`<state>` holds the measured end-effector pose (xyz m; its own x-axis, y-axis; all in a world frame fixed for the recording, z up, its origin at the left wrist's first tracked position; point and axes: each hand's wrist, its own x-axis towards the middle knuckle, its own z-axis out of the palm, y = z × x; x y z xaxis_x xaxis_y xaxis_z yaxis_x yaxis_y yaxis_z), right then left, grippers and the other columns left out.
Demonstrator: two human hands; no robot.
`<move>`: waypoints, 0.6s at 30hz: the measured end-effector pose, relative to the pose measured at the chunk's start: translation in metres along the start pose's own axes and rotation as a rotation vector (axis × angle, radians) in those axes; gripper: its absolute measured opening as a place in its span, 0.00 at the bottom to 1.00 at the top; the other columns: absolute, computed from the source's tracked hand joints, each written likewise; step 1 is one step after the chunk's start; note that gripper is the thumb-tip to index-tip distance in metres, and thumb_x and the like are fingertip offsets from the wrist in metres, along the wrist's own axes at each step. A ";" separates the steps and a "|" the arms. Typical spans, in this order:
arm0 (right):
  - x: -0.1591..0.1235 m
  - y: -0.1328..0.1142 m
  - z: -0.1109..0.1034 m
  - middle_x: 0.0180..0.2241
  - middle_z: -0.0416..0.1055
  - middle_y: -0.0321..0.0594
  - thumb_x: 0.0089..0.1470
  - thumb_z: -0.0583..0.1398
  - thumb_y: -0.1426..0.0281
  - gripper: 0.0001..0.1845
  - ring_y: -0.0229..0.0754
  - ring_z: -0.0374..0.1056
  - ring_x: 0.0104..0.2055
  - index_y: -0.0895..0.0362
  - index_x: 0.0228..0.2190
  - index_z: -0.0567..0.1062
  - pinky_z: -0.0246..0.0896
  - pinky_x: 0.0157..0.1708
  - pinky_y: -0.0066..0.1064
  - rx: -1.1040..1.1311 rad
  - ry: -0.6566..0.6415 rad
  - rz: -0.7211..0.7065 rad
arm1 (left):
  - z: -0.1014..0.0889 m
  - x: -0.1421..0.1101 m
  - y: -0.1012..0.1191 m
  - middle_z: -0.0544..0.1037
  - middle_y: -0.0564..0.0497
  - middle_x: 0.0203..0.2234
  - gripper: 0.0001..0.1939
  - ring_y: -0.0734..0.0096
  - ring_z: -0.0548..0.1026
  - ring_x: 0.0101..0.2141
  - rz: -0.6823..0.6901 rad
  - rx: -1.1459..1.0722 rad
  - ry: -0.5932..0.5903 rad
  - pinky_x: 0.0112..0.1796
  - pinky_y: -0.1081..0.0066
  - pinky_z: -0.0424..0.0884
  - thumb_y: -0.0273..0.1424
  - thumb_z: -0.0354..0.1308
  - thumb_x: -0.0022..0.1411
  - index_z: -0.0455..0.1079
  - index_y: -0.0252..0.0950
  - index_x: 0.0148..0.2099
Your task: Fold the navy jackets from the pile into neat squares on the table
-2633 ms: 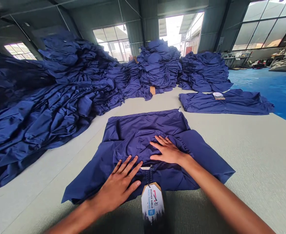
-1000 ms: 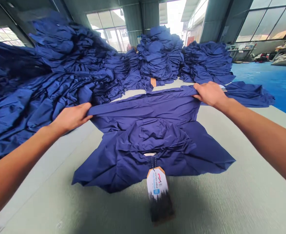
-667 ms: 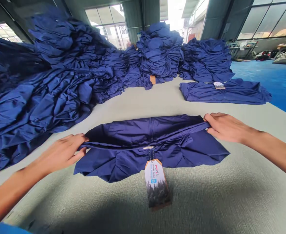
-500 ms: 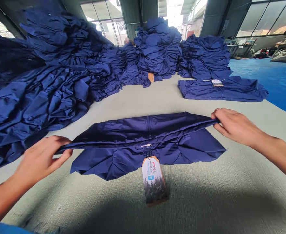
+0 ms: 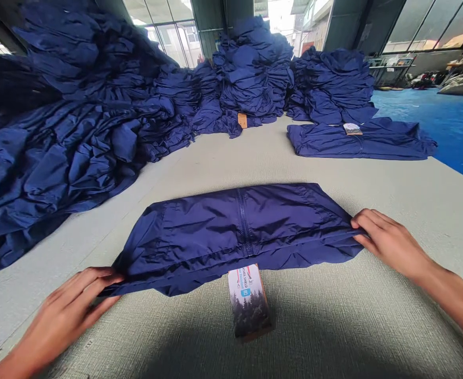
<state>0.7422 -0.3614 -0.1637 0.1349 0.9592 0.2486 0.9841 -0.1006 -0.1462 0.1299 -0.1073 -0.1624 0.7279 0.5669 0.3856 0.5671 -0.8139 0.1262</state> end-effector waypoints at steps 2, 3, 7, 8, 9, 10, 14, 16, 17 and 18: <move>-0.003 0.000 0.005 0.39 0.70 0.45 0.59 0.54 0.58 0.05 0.52 0.71 0.42 0.44 0.37 0.64 0.67 0.41 0.45 0.031 -0.038 -0.019 | 0.002 -0.002 0.001 0.80 0.56 0.37 0.18 0.52 0.79 0.37 -0.014 -0.015 -0.030 0.38 0.51 0.78 0.41 0.56 0.59 0.71 0.69 0.51; -0.005 0.001 0.008 0.39 0.70 0.45 0.59 0.55 0.58 0.05 0.52 0.71 0.43 0.43 0.37 0.65 0.67 0.41 0.44 0.051 -0.061 -0.031 | 0.005 -0.003 0.002 0.80 0.56 0.37 0.19 0.51 0.79 0.38 -0.027 -0.026 -0.050 0.39 0.51 0.79 0.41 0.55 0.59 0.71 0.70 0.51; -0.009 0.006 0.012 0.42 0.71 0.46 0.57 0.57 0.57 0.08 0.53 0.72 0.45 0.41 0.39 0.69 0.69 0.43 0.44 0.063 -0.066 -0.043 | 0.013 -0.004 0.005 0.81 0.55 0.38 0.22 0.50 0.79 0.43 -0.079 -0.066 -0.082 0.43 0.51 0.78 0.42 0.54 0.59 0.70 0.69 0.54; -0.010 0.007 0.010 0.44 0.71 0.46 0.56 0.58 0.57 0.11 0.53 0.72 0.46 0.40 0.42 0.69 0.69 0.45 0.44 0.059 -0.058 -0.048 | 0.014 -0.004 0.006 0.80 0.55 0.38 0.22 0.49 0.78 0.43 -0.081 -0.067 -0.075 0.43 0.51 0.78 0.43 0.54 0.58 0.69 0.70 0.55; -0.011 0.007 0.008 0.46 0.71 0.46 0.54 0.60 0.57 0.15 0.52 0.72 0.48 0.39 0.45 0.69 0.69 0.46 0.44 0.060 -0.056 -0.058 | 0.014 -0.004 0.007 0.80 0.54 0.38 0.23 0.48 0.78 0.43 -0.081 -0.066 -0.066 0.43 0.50 0.78 0.43 0.55 0.57 0.69 0.70 0.55; -0.013 0.007 0.006 0.49 0.70 0.46 0.53 0.62 0.56 0.21 0.52 0.71 0.50 0.37 0.49 0.68 0.69 0.48 0.44 0.066 -0.066 -0.073 | 0.014 -0.003 0.008 0.80 0.54 0.38 0.23 0.48 0.78 0.43 -0.083 -0.064 -0.059 0.43 0.49 0.77 0.44 0.56 0.56 0.69 0.70 0.55; -0.017 0.004 0.006 0.54 0.69 0.44 0.51 0.64 0.55 0.29 0.52 0.69 0.55 0.33 0.55 0.66 0.66 0.54 0.46 0.095 -0.090 -0.107 | 0.016 -0.002 0.004 0.80 0.55 0.40 0.17 0.51 0.78 0.43 -0.067 -0.036 -0.062 0.43 0.51 0.77 0.43 0.56 0.59 0.72 0.65 0.50; -0.017 0.004 0.009 0.52 0.71 0.43 0.56 0.61 0.56 0.21 0.51 0.70 0.54 0.34 0.52 0.70 0.66 0.55 0.46 0.101 -0.081 -0.098 | 0.017 -0.002 -0.002 0.80 0.53 0.41 0.13 0.53 0.78 0.43 -0.029 0.008 -0.090 0.44 0.54 0.77 0.42 0.54 0.61 0.74 0.57 0.48; -0.017 0.003 0.011 0.50 0.72 0.43 0.57 0.59 0.56 0.17 0.51 0.71 0.53 0.35 0.50 0.72 0.66 0.55 0.47 0.097 -0.074 -0.093 | 0.017 -0.002 -0.004 0.80 0.51 0.41 0.12 0.54 0.78 0.43 -0.008 0.035 -0.107 0.45 0.54 0.77 0.42 0.53 0.62 0.74 0.53 0.47; -0.016 0.003 0.013 0.48 0.73 0.43 0.59 0.57 0.56 0.15 0.52 0.72 0.52 0.37 0.47 0.74 0.66 0.55 0.48 0.084 -0.069 -0.088 | 0.017 -0.002 -0.007 0.80 0.50 0.41 0.12 0.55 0.78 0.43 0.008 0.060 -0.123 0.46 0.55 0.77 0.41 0.53 0.63 0.74 0.50 0.46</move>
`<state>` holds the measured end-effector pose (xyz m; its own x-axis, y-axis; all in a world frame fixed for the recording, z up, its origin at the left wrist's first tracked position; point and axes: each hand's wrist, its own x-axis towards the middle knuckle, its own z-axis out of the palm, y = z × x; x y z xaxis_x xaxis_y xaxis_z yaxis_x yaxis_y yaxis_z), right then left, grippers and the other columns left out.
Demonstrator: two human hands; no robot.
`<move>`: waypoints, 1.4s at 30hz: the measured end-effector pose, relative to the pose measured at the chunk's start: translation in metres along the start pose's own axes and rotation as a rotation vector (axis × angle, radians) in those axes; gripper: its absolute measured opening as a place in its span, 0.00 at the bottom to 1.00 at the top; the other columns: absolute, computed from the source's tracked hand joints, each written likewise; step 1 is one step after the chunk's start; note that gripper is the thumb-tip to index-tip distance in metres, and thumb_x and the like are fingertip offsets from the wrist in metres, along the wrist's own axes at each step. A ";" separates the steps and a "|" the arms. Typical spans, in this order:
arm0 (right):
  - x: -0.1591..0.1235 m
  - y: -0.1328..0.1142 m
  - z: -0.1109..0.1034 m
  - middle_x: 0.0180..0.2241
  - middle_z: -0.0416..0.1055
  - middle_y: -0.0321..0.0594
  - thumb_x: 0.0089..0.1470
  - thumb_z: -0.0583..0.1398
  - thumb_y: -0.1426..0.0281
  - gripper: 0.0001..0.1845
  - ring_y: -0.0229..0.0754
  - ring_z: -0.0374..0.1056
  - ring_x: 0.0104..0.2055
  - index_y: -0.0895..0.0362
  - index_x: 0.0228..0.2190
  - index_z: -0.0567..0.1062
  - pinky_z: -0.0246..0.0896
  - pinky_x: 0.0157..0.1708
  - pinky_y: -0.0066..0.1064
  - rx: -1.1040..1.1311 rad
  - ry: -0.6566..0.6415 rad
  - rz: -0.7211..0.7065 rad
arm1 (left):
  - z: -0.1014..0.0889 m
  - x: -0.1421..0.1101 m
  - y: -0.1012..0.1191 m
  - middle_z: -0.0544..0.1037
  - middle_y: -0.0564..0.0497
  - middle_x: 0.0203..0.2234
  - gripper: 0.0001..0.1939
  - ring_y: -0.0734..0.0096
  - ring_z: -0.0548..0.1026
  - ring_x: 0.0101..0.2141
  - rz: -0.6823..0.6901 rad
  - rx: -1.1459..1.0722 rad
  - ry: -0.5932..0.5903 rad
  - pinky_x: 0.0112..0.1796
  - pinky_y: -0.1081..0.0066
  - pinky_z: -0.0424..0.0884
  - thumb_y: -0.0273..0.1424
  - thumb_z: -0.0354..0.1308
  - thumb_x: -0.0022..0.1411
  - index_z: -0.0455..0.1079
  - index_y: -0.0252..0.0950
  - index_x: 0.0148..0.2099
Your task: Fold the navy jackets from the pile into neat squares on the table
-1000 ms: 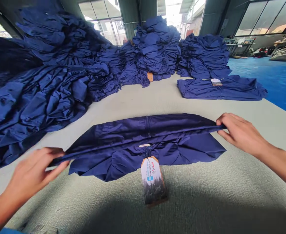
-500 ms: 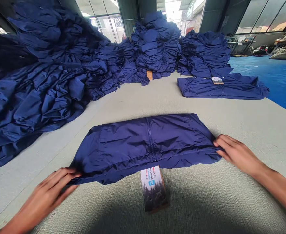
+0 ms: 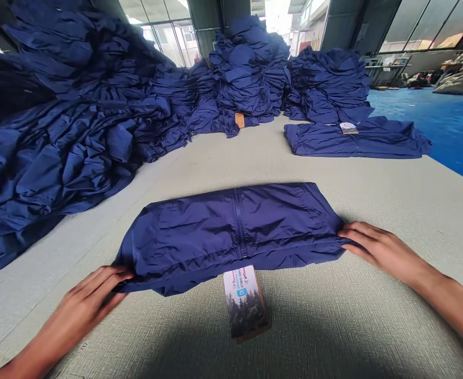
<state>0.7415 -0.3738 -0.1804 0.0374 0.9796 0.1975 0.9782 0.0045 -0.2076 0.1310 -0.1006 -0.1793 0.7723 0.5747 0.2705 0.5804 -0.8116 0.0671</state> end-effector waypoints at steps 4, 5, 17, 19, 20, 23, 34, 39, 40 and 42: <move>-0.001 -0.001 0.005 0.45 0.74 0.45 0.62 0.51 0.57 0.16 0.54 0.74 0.48 0.42 0.41 0.77 0.69 0.51 0.51 -0.118 0.025 0.036 | -0.001 0.001 -0.008 0.80 0.52 0.40 0.11 0.55 0.79 0.42 0.013 0.032 0.026 0.45 0.54 0.77 0.40 0.53 0.63 0.74 0.52 0.44; -0.002 -0.001 0.006 0.45 0.74 0.45 0.63 0.50 0.58 0.16 0.55 0.74 0.47 0.43 0.41 0.77 0.70 0.48 0.51 -0.164 0.024 0.046 | -0.001 0.001 -0.009 0.80 0.53 0.40 0.11 0.55 0.79 0.41 0.008 0.019 0.046 0.43 0.54 0.78 0.40 0.53 0.62 0.74 0.55 0.44; 0.020 -0.018 -0.036 0.48 0.73 0.43 0.62 0.55 0.54 0.18 0.50 0.71 0.50 0.49 0.48 0.71 0.66 0.51 0.44 -0.133 0.047 -0.065 | -0.059 0.034 0.006 0.77 0.55 0.49 0.18 0.61 0.77 0.47 0.063 -0.018 0.011 0.48 0.60 0.75 0.38 0.53 0.66 0.65 0.52 0.58; 0.050 -0.038 -0.046 0.50 0.73 0.44 0.65 0.51 0.55 0.18 0.47 0.70 0.51 0.51 0.48 0.71 0.64 0.54 0.42 -0.069 0.136 0.013 | -0.064 0.068 0.020 0.77 0.53 0.50 0.16 0.60 0.75 0.50 0.053 -0.017 0.093 0.53 0.57 0.71 0.39 0.50 0.69 0.67 0.48 0.57; 0.068 -0.049 -0.047 0.51 0.73 0.44 0.66 0.49 0.54 0.20 0.47 0.69 0.53 0.52 0.48 0.71 0.62 0.56 0.42 -0.041 0.157 0.049 | -0.062 0.090 0.028 0.76 0.51 0.52 0.17 0.61 0.74 0.52 0.068 -0.029 0.101 0.55 0.57 0.68 0.40 0.48 0.70 0.67 0.45 0.57; 0.127 -0.077 -0.030 0.57 0.69 0.48 0.66 0.46 0.51 0.30 0.50 0.65 0.59 0.57 0.56 0.69 0.57 0.61 0.44 0.001 0.184 0.074 | -0.036 0.159 0.051 0.73 0.48 0.58 0.23 0.62 0.70 0.58 0.113 -0.042 0.097 0.59 0.58 0.63 0.42 0.43 0.72 0.66 0.40 0.61; 0.174 -0.061 0.059 0.69 0.50 0.39 0.60 0.38 0.40 0.41 0.52 0.42 0.71 0.44 0.67 0.55 0.30 0.67 0.56 -0.126 -0.123 0.211 | 0.058 0.205 0.071 0.54 0.53 0.69 0.28 0.65 0.51 0.68 0.001 -0.017 -0.161 0.66 0.53 0.46 0.47 0.35 0.73 0.50 0.49 0.71; 0.177 -0.061 0.059 0.69 0.48 0.38 0.61 0.38 0.40 0.41 0.51 0.40 0.71 0.44 0.67 0.55 0.29 0.68 0.54 -0.111 -0.143 0.216 | 0.064 0.206 0.070 0.54 0.54 0.69 0.29 0.67 0.51 0.68 -0.021 -0.027 -0.176 0.66 0.54 0.46 0.48 0.34 0.73 0.49 0.50 0.71; 0.178 -0.061 0.059 0.69 0.48 0.38 0.61 0.38 0.40 0.41 0.51 0.40 0.71 0.44 0.67 0.55 0.29 0.68 0.54 -0.111 -0.145 0.216 | 0.064 0.207 0.071 0.54 0.54 0.69 0.29 0.68 0.51 0.68 -0.022 -0.027 -0.181 0.66 0.54 0.47 0.48 0.34 0.73 0.49 0.49 0.71; 0.178 -0.062 0.058 0.69 0.48 0.37 0.61 0.37 0.41 0.40 0.50 0.40 0.71 0.45 0.67 0.55 0.29 0.68 0.54 -0.109 -0.150 0.220 | 0.059 0.208 0.072 0.55 0.52 0.68 0.30 0.67 0.51 0.68 -0.022 -0.005 -0.173 0.66 0.54 0.45 0.48 0.34 0.73 0.50 0.46 0.71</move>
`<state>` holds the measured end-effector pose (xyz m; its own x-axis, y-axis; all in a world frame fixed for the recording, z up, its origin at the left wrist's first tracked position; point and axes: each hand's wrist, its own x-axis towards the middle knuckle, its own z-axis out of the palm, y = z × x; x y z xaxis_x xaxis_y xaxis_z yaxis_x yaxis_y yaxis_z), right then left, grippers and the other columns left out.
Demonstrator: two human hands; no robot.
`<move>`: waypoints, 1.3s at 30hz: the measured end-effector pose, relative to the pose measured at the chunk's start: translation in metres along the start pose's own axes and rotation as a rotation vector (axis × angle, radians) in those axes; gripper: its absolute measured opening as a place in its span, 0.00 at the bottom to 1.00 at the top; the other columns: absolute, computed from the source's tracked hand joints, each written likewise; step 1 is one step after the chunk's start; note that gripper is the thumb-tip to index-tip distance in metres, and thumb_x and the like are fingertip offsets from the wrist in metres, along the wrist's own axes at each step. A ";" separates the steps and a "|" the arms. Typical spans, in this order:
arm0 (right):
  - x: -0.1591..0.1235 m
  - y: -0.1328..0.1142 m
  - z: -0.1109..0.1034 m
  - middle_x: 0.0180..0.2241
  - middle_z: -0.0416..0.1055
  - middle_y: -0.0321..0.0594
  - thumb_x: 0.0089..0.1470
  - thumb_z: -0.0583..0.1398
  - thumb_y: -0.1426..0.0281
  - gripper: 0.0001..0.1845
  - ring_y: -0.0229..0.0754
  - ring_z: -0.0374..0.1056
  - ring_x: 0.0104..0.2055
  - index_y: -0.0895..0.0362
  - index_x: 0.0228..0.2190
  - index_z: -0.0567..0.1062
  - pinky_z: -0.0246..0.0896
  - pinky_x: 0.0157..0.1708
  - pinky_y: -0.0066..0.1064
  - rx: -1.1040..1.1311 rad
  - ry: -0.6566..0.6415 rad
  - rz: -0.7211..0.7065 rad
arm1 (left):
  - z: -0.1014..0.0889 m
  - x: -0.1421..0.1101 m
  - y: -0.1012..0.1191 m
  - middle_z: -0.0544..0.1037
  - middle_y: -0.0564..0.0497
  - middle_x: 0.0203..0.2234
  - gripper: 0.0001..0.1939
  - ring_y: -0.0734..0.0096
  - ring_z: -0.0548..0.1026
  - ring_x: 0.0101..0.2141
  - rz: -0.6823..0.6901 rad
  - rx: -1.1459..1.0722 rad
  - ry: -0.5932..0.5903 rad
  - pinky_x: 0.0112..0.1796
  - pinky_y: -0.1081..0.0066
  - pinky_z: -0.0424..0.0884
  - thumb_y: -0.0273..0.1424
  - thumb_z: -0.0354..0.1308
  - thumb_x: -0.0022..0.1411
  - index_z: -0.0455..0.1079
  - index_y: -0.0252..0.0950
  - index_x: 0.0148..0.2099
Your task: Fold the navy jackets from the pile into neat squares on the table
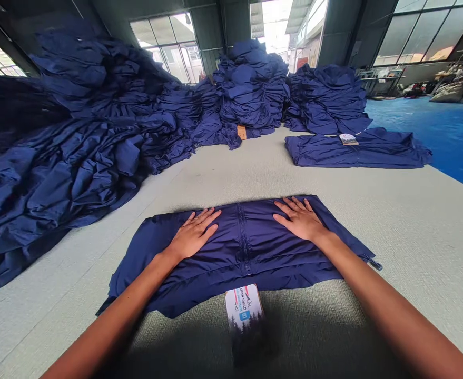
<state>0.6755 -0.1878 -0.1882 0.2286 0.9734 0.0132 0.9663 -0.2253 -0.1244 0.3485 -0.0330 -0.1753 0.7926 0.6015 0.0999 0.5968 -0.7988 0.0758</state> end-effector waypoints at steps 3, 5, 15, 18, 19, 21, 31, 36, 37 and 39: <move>-0.001 0.001 -0.005 0.69 0.49 0.36 0.64 0.35 0.45 0.38 0.49 0.41 0.71 0.47 0.67 0.56 0.31 0.68 0.53 0.012 -0.005 0.018 | -0.015 -0.005 -0.006 0.59 0.49 0.67 0.31 0.62 0.51 0.68 -0.029 0.086 0.051 0.66 0.49 0.40 0.48 0.34 0.73 0.55 0.41 0.70; -0.003 0.004 -0.010 0.69 0.50 0.38 0.65 0.34 0.48 0.37 0.48 0.43 0.71 0.48 0.67 0.56 0.33 0.68 0.52 0.006 0.025 0.036 | -0.028 -0.013 -0.017 0.59 0.48 0.67 0.31 0.57 0.52 0.68 -0.109 0.131 0.065 0.65 0.44 0.39 0.47 0.33 0.73 0.57 0.41 0.69; -0.003 0.046 0.000 0.70 0.45 0.37 0.64 0.37 0.46 0.37 0.50 0.40 0.71 0.46 0.67 0.54 0.36 0.67 0.54 0.008 -0.018 0.169 | -0.010 -0.058 -0.089 0.50 0.50 0.70 0.32 0.59 0.49 0.68 -0.225 0.044 -0.037 0.64 0.48 0.49 0.51 0.37 0.71 0.47 0.48 0.72; 0.000 0.057 0.009 0.70 0.46 0.40 0.63 0.37 0.45 0.39 0.49 0.41 0.71 0.48 0.68 0.54 0.39 0.67 0.50 0.037 0.009 0.118 | 0.001 -0.059 -0.093 0.51 0.49 0.70 0.31 0.61 0.50 0.68 -0.189 -0.011 0.006 0.64 0.50 0.51 0.49 0.36 0.71 0.49 0.47 0.71; 0.001 0.059 0.011 0.70 0.47 0.40 0.63 0.37 0.45 0.39 0.49 0.42 0.71 0.49 0.68 0.54 0.40 0.67 0.50 0.038 0.018 0.109 | 0.002 -0.058 -0.094 0.52 0.49 0.69 0.31 0.61 0.50 0.68 -0.183 -0.020 0.010 0.64 0.51 0.51 0.49 0.36 0.72 0.49 0.46 0.71; 0.002 0.061 0.013 0.69 0.48 0.40 0.63 0.38 0.45 0.39 0.50 0.43 0.71 0.48 0.67 0.54 0.40 0.67 0.51 0.035 0.028 0.106 | 0.001 -0.056 -0.093 0.53 0.48 0.69 0.31 0.61 0.51 0.68 -0.185 -0.024 -0.004 0.64 0.50 0.51 0.49 0.36 0.72 0.50 0.46 0.71; -0.033 -0.027 -0.033 0.69 0.49 0.39 0.66 0.38 0.49 0.34 0.49 0.39 0.71 0.48 0.68 0.52 0.31 0.68 0.53 0.031 0.177 -0.219 | -0.046 -0.065 -0.011 0.54 0.50 0.69 0.29 0.60 0.53 0.67 0.055 0.000 0.196 0.65 0.46 0.45 0.46 0.37 0.73 0.49 0.46 0.71; -0.043 -0.065 -0.010 0.70 0.43 0.43 0.64 0.43 0.46 0.37 0.54 0.38 0.71 0.47 0.68 0.52 0.34 0.67 0.57 0.007 0.096 -0.302 | -0.020 -0.064 0.008 0.44 0.54 0.71 0.31 0.54 0.44 0.69 0.136 0.029 0.035 0.64 0.40 0.43 0.50 0.42 0.71 0.44 0.53 0.72; -0.043 -0.066 -0.004 0.70 0.42 0.44 0.64 0.43 0.46 0.37 0.55 0.37 0.71 0.48 0.68 0.52 0.33 0.67 0.57 -0.010 0.095 -0.301 | -0.013 -0.063 0.004 0.44 0.54 0.71 0.31 0.53 0.43 0.69 0.122 0.028 0.015 0.64 0.40 0.43 0.50 0.42 0.71 0.43 0.54 0.72; -0.041 -0.065 0.004 0.71 0.42 0.44 0.64 0.43 0.46 0.38 0.55 0.36 0.72 0.48 0.68 0.51 0.30 0.68 0.57 -0.034 0.113 -0.304 | -0.002 -0.062 -0.005 0.42 0.55 0.71 0.31 0.55 0.43 0.69 0.105 0.014 -0.008 0.65 0.42 0.43 0.51 0.42 0.71 0.42 0.54 0.72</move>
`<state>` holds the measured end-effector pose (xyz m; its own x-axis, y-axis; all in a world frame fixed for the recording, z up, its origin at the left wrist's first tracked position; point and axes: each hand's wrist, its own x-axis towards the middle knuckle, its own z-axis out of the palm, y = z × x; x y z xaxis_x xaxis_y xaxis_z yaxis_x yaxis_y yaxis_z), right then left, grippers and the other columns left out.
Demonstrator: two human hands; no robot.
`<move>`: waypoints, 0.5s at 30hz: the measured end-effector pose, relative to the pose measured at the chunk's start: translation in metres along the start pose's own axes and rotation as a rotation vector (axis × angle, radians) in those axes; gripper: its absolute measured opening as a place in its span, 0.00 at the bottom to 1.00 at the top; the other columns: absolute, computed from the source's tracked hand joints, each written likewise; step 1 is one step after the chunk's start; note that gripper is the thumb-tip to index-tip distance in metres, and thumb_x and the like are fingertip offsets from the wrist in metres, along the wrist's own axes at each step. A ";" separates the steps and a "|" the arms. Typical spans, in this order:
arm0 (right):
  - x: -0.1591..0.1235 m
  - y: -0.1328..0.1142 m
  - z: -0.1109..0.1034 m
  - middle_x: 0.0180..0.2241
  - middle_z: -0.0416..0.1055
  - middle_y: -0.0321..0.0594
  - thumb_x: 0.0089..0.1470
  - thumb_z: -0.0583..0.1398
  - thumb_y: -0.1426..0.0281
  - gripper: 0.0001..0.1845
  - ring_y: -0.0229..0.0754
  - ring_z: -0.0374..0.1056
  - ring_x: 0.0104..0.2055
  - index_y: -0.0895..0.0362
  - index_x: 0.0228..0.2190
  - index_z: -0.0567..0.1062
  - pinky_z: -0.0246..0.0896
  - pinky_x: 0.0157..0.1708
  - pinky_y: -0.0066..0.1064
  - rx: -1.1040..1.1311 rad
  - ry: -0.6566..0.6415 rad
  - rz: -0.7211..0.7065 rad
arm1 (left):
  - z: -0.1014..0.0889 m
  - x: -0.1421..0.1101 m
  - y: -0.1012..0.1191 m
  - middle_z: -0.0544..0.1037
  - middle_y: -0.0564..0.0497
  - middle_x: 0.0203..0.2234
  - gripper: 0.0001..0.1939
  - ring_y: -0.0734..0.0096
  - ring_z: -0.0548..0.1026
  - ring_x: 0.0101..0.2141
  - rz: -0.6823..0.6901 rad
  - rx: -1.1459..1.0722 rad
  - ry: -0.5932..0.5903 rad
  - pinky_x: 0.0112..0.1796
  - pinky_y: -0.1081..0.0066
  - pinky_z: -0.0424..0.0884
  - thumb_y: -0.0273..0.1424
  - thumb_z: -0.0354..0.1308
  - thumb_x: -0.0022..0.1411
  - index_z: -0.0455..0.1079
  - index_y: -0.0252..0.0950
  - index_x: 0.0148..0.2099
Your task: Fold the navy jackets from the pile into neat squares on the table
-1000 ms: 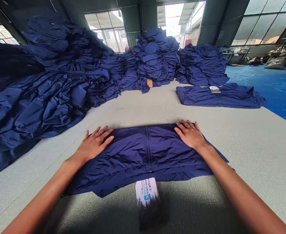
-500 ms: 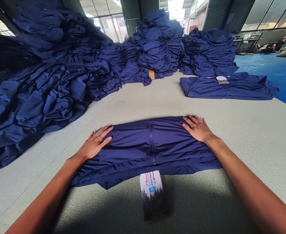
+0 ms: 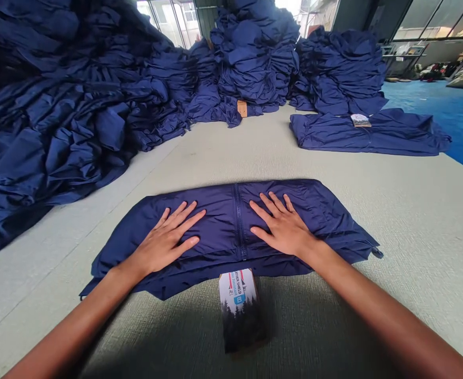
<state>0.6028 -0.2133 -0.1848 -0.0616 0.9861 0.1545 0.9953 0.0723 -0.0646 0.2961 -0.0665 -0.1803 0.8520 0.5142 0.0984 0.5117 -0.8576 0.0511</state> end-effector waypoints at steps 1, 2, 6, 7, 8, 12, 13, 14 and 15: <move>0.000 0.001 0.002 0.71 0.41 0.44 0.64 0.43 0.46 0.37 0.54 0.36 0.72 0.48 0.68 0.50 0.30 0.68 0.56 -0.007 0.005 -0.005 | 0.004 0.000 -0.004 0.42 0.55 0.71 0.31 0.55 0.43 0.69 0.000 -0.007 -0.005 0.65 0.43 0.43 0.51 0.42 0.71 0.42 0.54 0.72; 0.001 0.002 0.003 0.71 0.41 0.44 0.64 0.43 0.46 0.37 0.54 0.36 0.72 0.48 0.68 0.50 0.30 0.68 0.56 -0.012 0.002 -0.008 | 0.006 0.001 -0.007 0.42 0.55 0.71 0.31 0.56 0.43 0.69 0.002 -0.012 -0.008 0.65 0.44 0.43 0.51 0.42 0.71 0.43 0.55 0.72; 0.001 0.003 0.001 0.70 0.43 0.45 0.65 0.43 0.46 0.37 0.54 0.37 0.72 0.49 0.68 0.51 0.31 0.67 0.56 -0.015 -0.027 -0.006 | 0.005 0.003 -0.010 0.43 0.55 0.71 0.30 0.57 0.45 0.69 0.012 -0.023 -0.002 0.65 0.45 0.43 0.50 0.41 0.71 0.44 0.53 0.72; 0.001 0.003 0.000 0.70 0.43 0.45 0.65 0.43 0.46 0.37 0.54 0.37 0.72 0.49 0.68 0.51 0.31 0.67 0.56 -0.011 -0.022 -0.008 | 0.002 0.003 -0.008 0.44 0.54 0.71 0.30 0.57 0.46 0.69 0.014 -0.023 0.007 0.65 0.44 0.43 0.50 0.41 0.71 0.45 0.52 0.72; 0.001 0.003 0.000 0.70 0.43 0.45 0.65 0.43 0.47 0.37 0.54 0.38 0.71 0.49 0.68 0.51 0.31 0.67 0.57 -0.006 -0.009 -0.012 | -0.002 0.002 -0.005 0.47 0.52 0.71 0.30 0.56 0.47 0.69 0.018 -0.021 0.026 0.65 0.44 0.44 0.50 0.40 0.71 0.47 0.51 0.71; -0.005 -0.002 -0.008 0.67 0.54 0.47 0.66 0.46 0.53 0.32 0.52 0.44 0.70 0.54 0.65 0.59 0.33 0.67 0.58 0.028 0.126 -0.082 | -0.024 -0.011 0.023 0.68 0.44 0.61 0.28 0.56 0.64 0.61 0.199 -0.021 0.214 0.64 0.45 0.50 0.48 0.46 0.70 0.61 0.40 0.66; -0.009 -0.005 -0.012 0.65 0.58 0.48 0.67 0.47 0.56 0.30 0.52 0.47 0.69 0.55 0.64 0.62 0.34 0.67 0.58 0.042 0.178 -0.122 | -0.028 -0.014 0.034 0.73 0.43 0.56 0.27 0.57 0.70 0.56 0.311 -0.035 0.264 0.62 0.46 0.55 0.47 0.48 0.68 0.65 0.39 0.63; -0.016 -0.009 -0.016 0.63 0.62 0.48 0.67 0.49 0.59 0.27 0.51 0.51 0.68 0.56 0.62 0.64 0.36 0.67 0.57 0.060 0.230 -0.173 | -0.031 -0.018 0.046 0.76 0.44 0.51 0.26 0.58 0.73 0.50 0.434 -0.054 0.297 0.58 0.49 0.62 0.46 0.51 0.66 0.67 0.37 0.60; -0.024 -0.014 -0.020 0.61 0.65 0.48 0.66 0.51 0.63 0.25 0.50 0.54 0.67 0.57 0.61 0.67 0.39 0.67 0.56 0.081 0.276 -0.231 | -0.033 -0.021 0.059 0.77 0.45 0.47 0.25 0.60 0.75 0.44 0.551 -0.073 0.309 0.53 0.53 0.67 0.44 0.53 0.64 0.69 0.37 0.57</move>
<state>0.5917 -0.2407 -0.1680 -0.2507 0.8656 0.4336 0.9477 0.3108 -0.0727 0.3049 -0.1281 -0.1469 0.9113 -0.0186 0.4113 -0.0103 -0.9997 -0.0225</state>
